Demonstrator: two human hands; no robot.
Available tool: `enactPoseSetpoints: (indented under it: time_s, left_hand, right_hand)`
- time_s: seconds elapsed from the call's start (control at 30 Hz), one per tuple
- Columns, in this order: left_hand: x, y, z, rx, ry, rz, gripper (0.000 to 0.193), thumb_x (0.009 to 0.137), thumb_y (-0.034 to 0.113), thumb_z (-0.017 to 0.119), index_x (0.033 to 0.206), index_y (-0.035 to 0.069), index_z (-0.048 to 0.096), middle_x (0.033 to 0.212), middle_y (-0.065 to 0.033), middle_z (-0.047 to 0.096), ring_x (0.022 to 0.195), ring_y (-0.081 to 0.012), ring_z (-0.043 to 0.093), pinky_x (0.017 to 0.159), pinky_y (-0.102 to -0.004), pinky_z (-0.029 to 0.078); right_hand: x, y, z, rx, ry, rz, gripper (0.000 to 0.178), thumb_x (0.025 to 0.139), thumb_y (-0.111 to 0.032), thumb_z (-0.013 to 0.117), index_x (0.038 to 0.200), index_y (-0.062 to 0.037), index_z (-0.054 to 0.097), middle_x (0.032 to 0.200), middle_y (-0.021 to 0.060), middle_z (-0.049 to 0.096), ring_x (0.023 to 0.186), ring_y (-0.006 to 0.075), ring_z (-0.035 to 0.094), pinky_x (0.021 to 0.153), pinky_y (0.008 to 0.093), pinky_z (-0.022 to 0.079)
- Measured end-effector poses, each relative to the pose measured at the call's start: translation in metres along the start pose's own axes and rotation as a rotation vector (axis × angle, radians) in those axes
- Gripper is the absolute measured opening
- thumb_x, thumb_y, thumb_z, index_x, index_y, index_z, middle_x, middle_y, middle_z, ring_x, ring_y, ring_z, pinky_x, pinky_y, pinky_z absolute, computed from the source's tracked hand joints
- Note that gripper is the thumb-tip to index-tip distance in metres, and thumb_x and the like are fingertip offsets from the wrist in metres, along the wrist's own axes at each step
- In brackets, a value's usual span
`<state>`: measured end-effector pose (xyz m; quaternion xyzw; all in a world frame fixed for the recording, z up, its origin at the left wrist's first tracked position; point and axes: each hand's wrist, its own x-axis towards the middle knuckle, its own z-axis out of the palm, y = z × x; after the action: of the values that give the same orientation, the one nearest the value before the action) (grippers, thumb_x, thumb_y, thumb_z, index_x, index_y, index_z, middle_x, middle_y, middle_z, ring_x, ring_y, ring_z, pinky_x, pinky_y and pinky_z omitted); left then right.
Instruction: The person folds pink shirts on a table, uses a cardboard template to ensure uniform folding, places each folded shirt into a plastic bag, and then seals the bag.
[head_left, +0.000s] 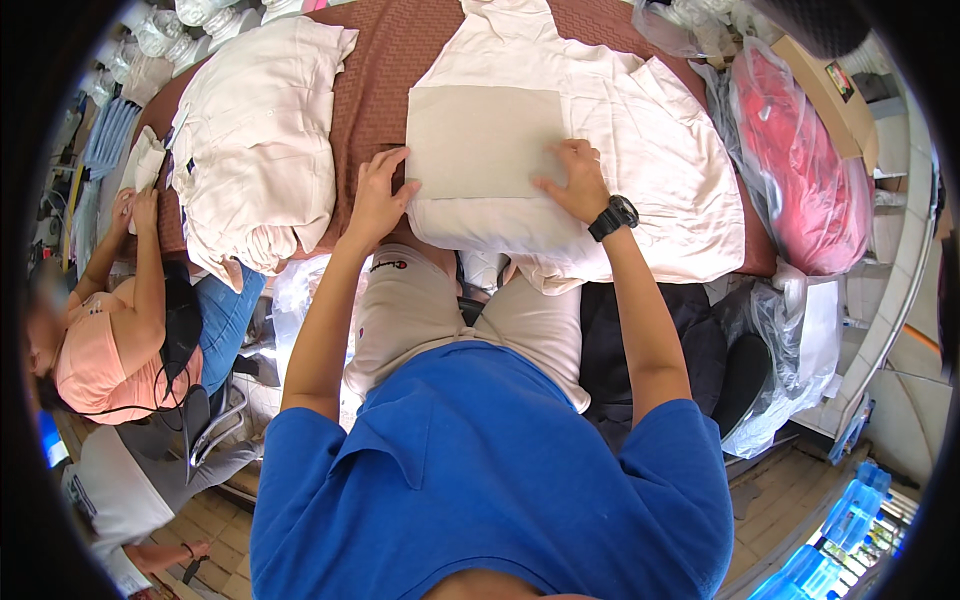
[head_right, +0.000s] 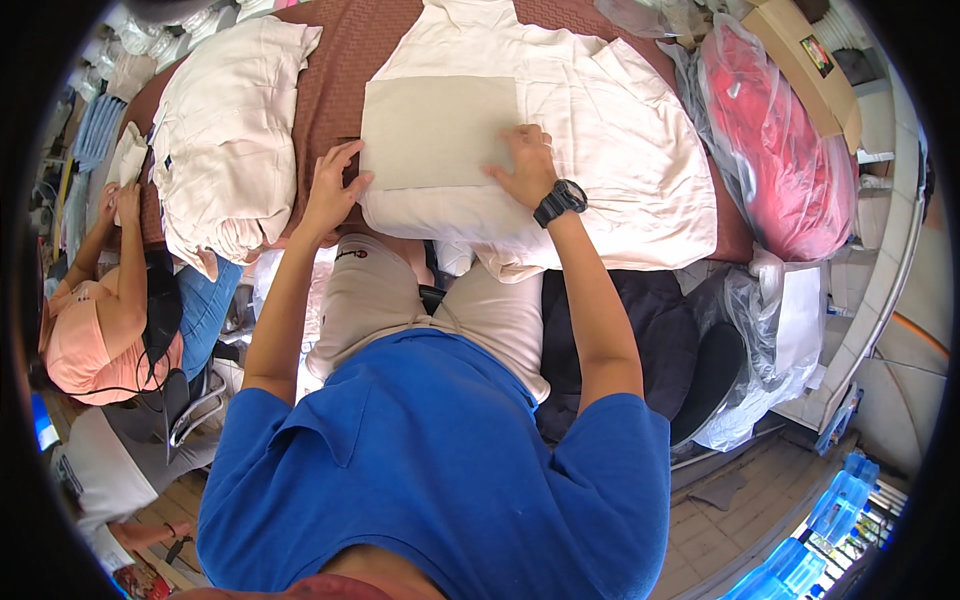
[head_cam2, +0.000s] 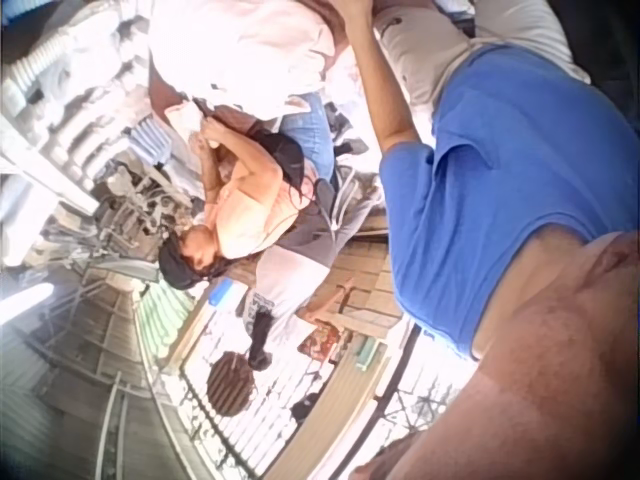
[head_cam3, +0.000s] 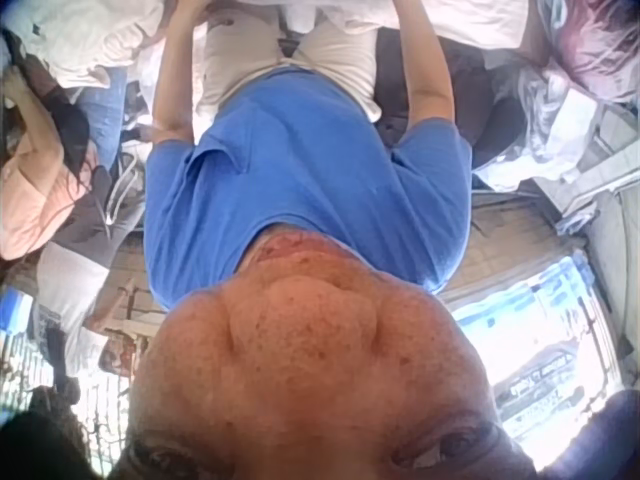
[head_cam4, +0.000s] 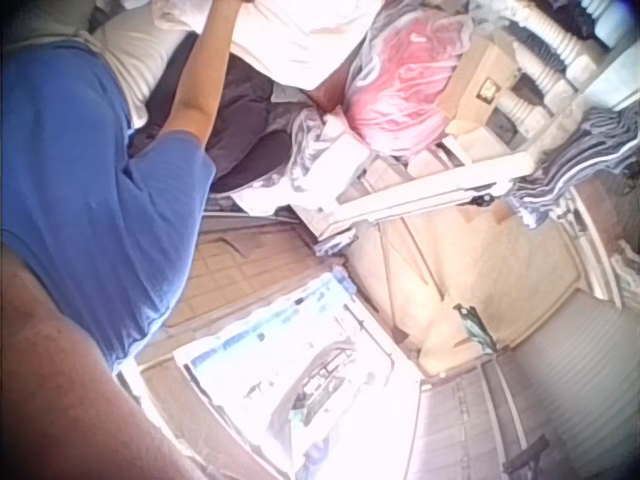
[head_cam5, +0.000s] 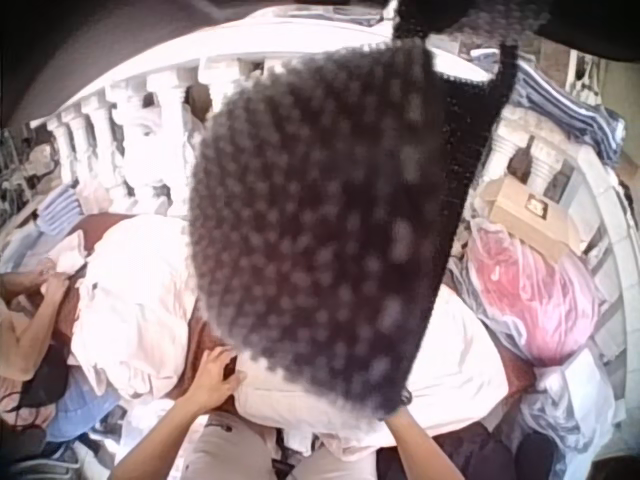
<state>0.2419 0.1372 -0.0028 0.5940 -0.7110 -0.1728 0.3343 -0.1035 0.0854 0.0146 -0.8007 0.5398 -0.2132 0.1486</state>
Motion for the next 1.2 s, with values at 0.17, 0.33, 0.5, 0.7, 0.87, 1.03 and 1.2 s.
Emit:
enactPoseSetpoints:
  time_s: [0.17,0.33,0.5,0.7,0.87,1.03,1.2]
  left_hand:
    - [0.000,0.001,0.000,-0.004,0.003,0.014,0.056,0.082,0.011,0.074,0.134,0.004,0.057,0.133,-0.0109,0.058,0.104,-0.0300,0.053,0.096,-0.0388,0.045]
    - [-0.001,0.002,-0.001,0.008,0.002,0.012,0.055,0.083,0.011,0.073,0.135,0.004,0.057,0.132,-0.0114,0.059,0.104,-0.0299,0.053,0.097,-0.0393,0.045]
    - [-0.001,-0.001,-0.002,-0.010,-0.005,-0.002,0.051,0.086,0.011,0.070,0.134,0.005,0.057,0.134,-0.0119,0.058,0.111,-0.0322,0.052,0.101,-0.0397,0.042]
    - [-0.001,0.007,-0.005,0.003,-0.027,-0.006,0.049,0.087,0.011,0.069,0.134,0.005,0.057,0.136,-0.0121,0.057,0.117,-0.0341,0.050,0.104,-0.0402,0.039]
    - [-0.002,0.008,-0.004,0.013,-0.017,-0.011,0.050,0.087,0.010,0.069,0.135,0.004,0.057,0.136,-0.0130,0.057,0.116,-0.0345,0.050,0.104,-0.0405,0.039]
    - [-0.001,0.010,-0.003,0.009,-0.007,-0.008,0.051,0.086,0.009,0.069,0.135,0.004,0.057,0.137,-0.0136,0.056,0.116,-0.0348,0.050,0.104,-0.0407,0.039]
    - [-0.002,0.008,-0.002,0.020,0.016,0.019,0.051,0.085,0.008,0.069,0.134,0.003,0.057,0.137,-0.0127,0.057,0.113,-0.0363,0.050,0.103,-0.0415,0.041]
  right_hand:
    - [0.005,0.013,0.004,0.058,0.080,-0.005,0.064,0.077,-0.029,0.080,0.131,-0.0034,0.058,0.124,0.0261,0.051,0.114,0.0432,0.050,0.100,0.0495,0.044]
    - [0.004,0.002,-0.002,0.053,0.020,0.035,0.062,0.080,-0.032,0.078,0.131,-0.0022,0.058,0.121,0.0223,0.055,0.114,0.0378,0.053,0.104,0.0471,0.038]
    - [0.003,0.003,0.003,0.064,0.086,0.053,0.057,0.079,-0.027,0.079,0.127,-0.0017,0.061,0.116,0.0209,0.056,0.109,0.0364,0.054,0.102,0.0455,0.040]
    - [0.002,0.004,0.005,0.043,0.101,0.035,0.055,0.079,-0.025,0.079,0.126,-0.0011,0.062,0.114,0.0204,0.057,0.108,0.0359,0.054,0.100,0.0454,0.041]
    - [0.001,0.004,0.004,0.053,0.092,0.030,0.055,0.079,-0.025,0.079,0.125,-0.0008,0.062,0.115,0.0197,0.057,0.108,0.0359,0.054,0.101,0.0452,0.041]
    - [0.000,0.007,0.006,0.051,0.077,0.015,0.052,0.079,-0.024,0.079,0.122,-0.0003,0.064,0.116,0.0198,0.056,0.108,0.0358,0.055,0.100,0.0450,0.041]
    - [-0.002,0.003,0.005,0.036,0.079,0.002,0.049,0.077,-0.023,0.079,0.119,-0.0004,0.066,0.116,0.0199,0.055,0.107,0.0367,0.054,0.098,0.0459,0.043]
